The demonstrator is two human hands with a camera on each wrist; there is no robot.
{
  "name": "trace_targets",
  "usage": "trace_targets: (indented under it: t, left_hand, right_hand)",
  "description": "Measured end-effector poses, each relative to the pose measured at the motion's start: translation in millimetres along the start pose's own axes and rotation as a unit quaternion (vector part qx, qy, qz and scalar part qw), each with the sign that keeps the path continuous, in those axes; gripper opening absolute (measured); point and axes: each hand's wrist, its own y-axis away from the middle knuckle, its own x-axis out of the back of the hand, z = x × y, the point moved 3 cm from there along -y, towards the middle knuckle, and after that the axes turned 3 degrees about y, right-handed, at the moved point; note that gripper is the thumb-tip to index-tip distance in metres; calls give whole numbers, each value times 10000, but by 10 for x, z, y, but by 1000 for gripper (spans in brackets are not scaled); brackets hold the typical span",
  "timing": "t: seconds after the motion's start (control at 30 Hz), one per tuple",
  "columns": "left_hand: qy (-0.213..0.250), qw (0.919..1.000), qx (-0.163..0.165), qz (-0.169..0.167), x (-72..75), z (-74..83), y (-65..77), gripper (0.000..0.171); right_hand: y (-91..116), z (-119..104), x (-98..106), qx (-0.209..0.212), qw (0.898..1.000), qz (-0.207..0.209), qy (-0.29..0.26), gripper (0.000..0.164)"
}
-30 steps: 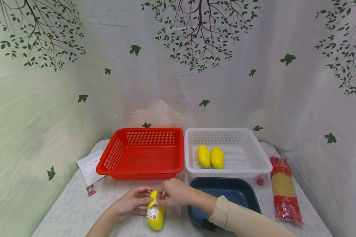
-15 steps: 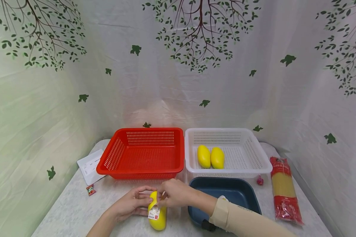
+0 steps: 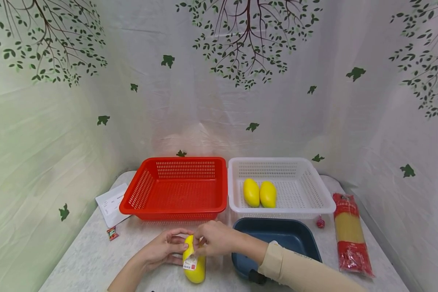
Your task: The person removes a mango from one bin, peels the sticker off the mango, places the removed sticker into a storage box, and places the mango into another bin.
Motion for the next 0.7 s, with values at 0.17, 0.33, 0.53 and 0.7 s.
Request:
trace_targets:
  t: [0.17,0.33,0.53,0.7]
  left_hand:
    - [-14,9999,83,78,10,-28,-12,44]
    - [-14,9998,144,135,5,-44,-23,45]
    - [27,9998,131,120,1,-35,-31,45]
    - [24,10000,-11,75,10,-9,-31,45]
  right_hand:
    - [27,-19,17,109,9998,-122,-100,6]
    - [40,-44,45,176,9990,-357,-212,5]
    - [-6,-70,139,282,9957,-766,-439,5]
    - [-95,-44,214,293,9931,-1081,-355,5]
